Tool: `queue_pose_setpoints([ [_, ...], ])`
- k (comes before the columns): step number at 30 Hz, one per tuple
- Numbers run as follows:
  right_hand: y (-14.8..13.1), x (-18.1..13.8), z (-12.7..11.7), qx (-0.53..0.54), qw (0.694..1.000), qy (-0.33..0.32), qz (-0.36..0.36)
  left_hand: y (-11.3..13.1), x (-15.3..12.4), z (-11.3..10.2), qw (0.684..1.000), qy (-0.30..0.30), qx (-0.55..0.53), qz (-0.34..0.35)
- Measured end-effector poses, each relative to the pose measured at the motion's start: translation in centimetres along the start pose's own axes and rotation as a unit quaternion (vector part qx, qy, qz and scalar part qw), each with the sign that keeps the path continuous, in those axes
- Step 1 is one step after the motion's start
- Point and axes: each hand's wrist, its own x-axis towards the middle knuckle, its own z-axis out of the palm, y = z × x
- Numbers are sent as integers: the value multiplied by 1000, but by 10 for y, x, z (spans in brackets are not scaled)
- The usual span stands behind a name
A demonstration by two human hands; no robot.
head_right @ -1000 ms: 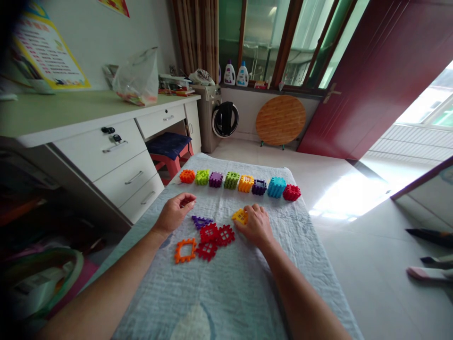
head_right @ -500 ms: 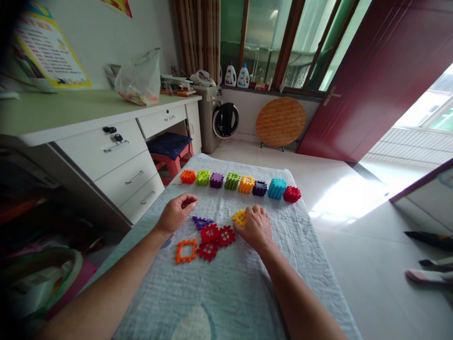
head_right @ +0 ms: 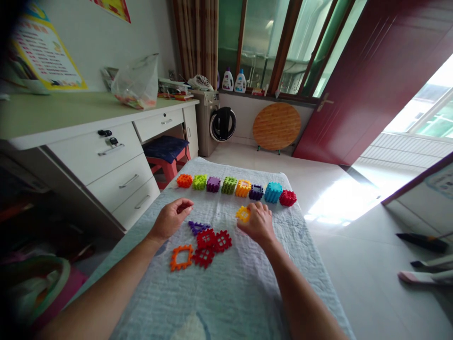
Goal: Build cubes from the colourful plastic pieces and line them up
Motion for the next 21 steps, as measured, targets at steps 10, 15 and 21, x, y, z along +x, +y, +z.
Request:
queue_pose_setpoints([
  [10,78,112,-41,-74,994,-14,-77,2,1,-1,1000,-5,14,-12],
  [15,88,133,-36,-94,989,-71,-94,2,2,-2,1000,-4,25,-8],
  [21,82,137,-30,-112,987,-95,-67,-2,2,-1,1000,-4,31,2],
])
